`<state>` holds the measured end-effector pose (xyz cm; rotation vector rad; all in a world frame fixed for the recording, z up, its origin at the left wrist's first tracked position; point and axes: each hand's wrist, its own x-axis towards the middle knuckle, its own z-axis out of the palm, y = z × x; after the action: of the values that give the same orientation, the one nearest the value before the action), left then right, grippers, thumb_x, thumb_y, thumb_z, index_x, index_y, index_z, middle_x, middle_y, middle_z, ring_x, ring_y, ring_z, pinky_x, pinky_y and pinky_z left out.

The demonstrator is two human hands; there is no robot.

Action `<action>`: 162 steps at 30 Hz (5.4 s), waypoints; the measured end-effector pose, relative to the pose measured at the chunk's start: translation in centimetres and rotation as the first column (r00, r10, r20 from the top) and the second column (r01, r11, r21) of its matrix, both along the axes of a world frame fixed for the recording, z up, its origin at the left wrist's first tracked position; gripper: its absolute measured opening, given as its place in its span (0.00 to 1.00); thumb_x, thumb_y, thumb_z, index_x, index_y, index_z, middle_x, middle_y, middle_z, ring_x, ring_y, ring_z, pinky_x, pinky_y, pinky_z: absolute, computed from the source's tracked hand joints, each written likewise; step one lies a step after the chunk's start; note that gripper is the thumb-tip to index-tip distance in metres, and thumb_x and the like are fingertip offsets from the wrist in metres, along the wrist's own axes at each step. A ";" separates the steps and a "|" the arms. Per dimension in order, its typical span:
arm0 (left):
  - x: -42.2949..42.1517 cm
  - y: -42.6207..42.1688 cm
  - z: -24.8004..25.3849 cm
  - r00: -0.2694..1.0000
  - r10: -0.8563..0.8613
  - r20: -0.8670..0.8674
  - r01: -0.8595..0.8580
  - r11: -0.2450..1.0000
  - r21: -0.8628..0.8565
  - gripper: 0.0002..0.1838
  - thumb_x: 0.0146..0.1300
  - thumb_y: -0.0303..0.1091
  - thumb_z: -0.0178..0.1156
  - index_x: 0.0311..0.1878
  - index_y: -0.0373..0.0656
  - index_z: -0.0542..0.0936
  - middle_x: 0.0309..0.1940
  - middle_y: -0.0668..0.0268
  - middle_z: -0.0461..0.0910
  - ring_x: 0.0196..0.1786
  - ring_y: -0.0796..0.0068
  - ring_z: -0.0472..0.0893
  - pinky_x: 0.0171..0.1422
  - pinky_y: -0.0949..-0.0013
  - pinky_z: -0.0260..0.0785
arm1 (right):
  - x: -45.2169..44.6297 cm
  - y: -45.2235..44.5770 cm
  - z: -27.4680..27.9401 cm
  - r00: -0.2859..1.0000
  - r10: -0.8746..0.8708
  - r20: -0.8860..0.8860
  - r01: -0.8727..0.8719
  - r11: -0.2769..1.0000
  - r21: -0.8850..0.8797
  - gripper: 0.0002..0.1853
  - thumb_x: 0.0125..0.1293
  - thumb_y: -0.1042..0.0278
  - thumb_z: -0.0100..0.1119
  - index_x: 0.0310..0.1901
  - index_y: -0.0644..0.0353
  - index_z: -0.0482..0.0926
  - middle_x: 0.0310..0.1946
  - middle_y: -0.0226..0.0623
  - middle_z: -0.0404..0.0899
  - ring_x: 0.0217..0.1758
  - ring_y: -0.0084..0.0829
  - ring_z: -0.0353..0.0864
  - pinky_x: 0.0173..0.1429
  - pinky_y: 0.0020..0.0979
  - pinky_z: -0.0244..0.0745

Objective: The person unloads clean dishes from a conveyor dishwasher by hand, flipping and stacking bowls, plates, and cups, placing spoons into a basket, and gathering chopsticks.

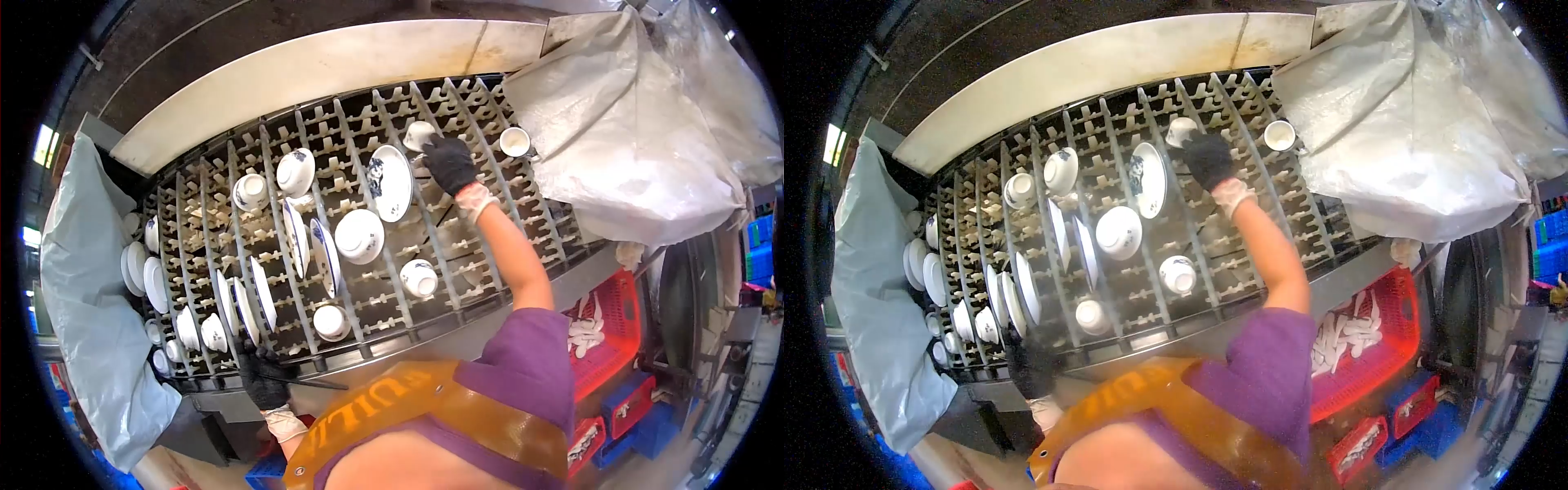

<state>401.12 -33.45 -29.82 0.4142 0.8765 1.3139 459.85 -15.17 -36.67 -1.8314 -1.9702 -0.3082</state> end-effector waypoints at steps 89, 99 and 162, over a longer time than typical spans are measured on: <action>17.4 -2.7 -1.4 0.984 0.176 0.011 -0.167 0.913 0.373 0.19 0.67 0.34 0.50 0.60 0.40 0.69 0.53 0.62 0.75 0.50 0.67 0.75 0.61 0.64 0.67 | 16.7 -26.6 1.0 0.280 -0.285 -0.917 -0.015 0.954 -0.301 0.19 0.59 0.65 0.62 0.47 0.69 0.77 0.37 0.36 0.81 0.38 0.24 0.76 0.44 0.26 0.71; 19.7 -3.2 -1.6 0.985 0.169 0.024 -0.167 0.927 0.336 0.18 0.67 0.31 0.49 0.59 0.40 0.70 0.53 0.62 0.75 0.51 0.67 0.74 0.60 0.65 0.67 | 22.5 -28.9 -4.7 0.870 -0.491 -0.038 0.457 0.834 -0.309 0.19 0.48 0.63 0.65 0.44 0.57 0.79 0.36 0.44 0.81 0.36 0.39 0.81 0.45 0.38 0.74; 47.6 -8.4 -5.0 0.878 -0.465 0.117 0.465 0.885 0.031 0.24 0.68 0.43 0.50 0.64 0.46 0.65 0.46 0.63 0.74 0.26 0.80 0.68 0.29 0.77 0.62 | 28.5 -28.4 -7.3 0.755 -0.317 -0.575 0.306 0.945 -0.119 0.13 0.56 0.71 0.57 0.43 0.63 0.79 0.39 0.45 0.80 0.42 0.40 0.80 0.48 0.34 0.73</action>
<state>448.67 -41.85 -34.82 0.5058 0.6216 0.8820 488.35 -43.61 -43.93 -1.9586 -1.2422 0.1768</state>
